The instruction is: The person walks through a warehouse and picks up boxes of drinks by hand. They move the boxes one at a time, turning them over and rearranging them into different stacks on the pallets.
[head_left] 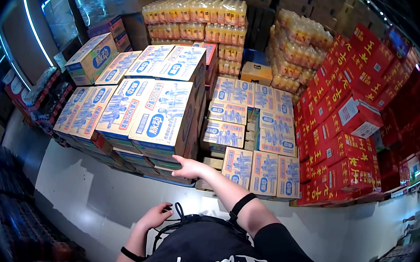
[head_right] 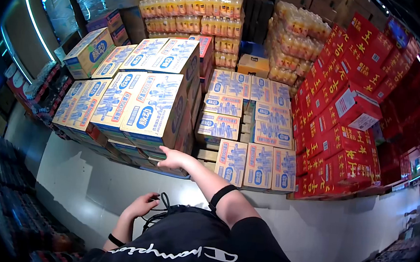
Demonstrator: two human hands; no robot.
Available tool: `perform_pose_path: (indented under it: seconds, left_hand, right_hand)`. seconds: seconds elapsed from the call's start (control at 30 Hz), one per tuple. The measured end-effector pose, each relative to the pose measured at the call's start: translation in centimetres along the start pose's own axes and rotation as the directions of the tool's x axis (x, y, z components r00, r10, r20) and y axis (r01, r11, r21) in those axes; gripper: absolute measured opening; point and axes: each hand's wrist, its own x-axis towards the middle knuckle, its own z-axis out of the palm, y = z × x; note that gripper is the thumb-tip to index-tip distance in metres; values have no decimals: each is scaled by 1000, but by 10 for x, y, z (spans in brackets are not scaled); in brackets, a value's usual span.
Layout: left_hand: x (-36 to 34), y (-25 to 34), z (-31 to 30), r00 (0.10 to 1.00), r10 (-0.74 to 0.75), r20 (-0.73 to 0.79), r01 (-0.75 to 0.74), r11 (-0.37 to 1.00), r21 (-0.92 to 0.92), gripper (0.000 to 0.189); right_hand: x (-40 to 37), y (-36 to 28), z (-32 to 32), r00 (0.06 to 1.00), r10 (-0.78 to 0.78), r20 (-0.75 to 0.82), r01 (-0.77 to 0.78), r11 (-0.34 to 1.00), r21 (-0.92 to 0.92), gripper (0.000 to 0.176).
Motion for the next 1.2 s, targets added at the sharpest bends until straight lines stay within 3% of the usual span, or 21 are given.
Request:
perform_pose_path:
  seconds: [0.6, 0.8, 0.87, 0.93, 0.97, 1.07, 1.13, 1.2]
  left_hand:
    - [6, 7, 4, 1000, 11, -3, -11, 1000, -16, 47]
    - [2, 14, 2, 1000, 0, 2, 0, 1000, 3, 49]
    - [5, 6, 2, 1000, 23, 1, -23, 1000, 1, 52]
    - [7, 6, 1, 1000, 25, 4, -25, 1000, -1, 52]
    - [7, 5, 0, 1000, 21, 8, -21, 1000, -4, 52]
    - [17, -2, -1, 999, 27, 34, -27, 1000, 16, 50]
    - [25, -2, 0, 999, 33, 1, -33, 998, 52, 48]
    - [32, 19, -8, 975, 140, -172, -115, 982, 148, 41]
  right_hand:
    - [-12, -18, -7, 999, -14, 29, 13, 1000, 9, 91]
    - [-5, -5, 4, 995, -97, -22, 97, 995, -3, 88]
    - [-12, 7, 6, 997, -80, 22, 77, 991, 114, 85]
    - [-13, 42, 15, 996, -52, 75, 38, 982, 187, 83]
    - [-20, 61, 21, 988, 70, 136, -98, 972, 212, 80]
    - [-43, 133, 34, 919, 287, 272, -318, 945, 79, 75]
    - [-66, 189, 43, 908, 376, 184, -397, 913, 96, 71]
    - [-95, 243, 49, 903, 428, 46, -428, 882, 195, 70]
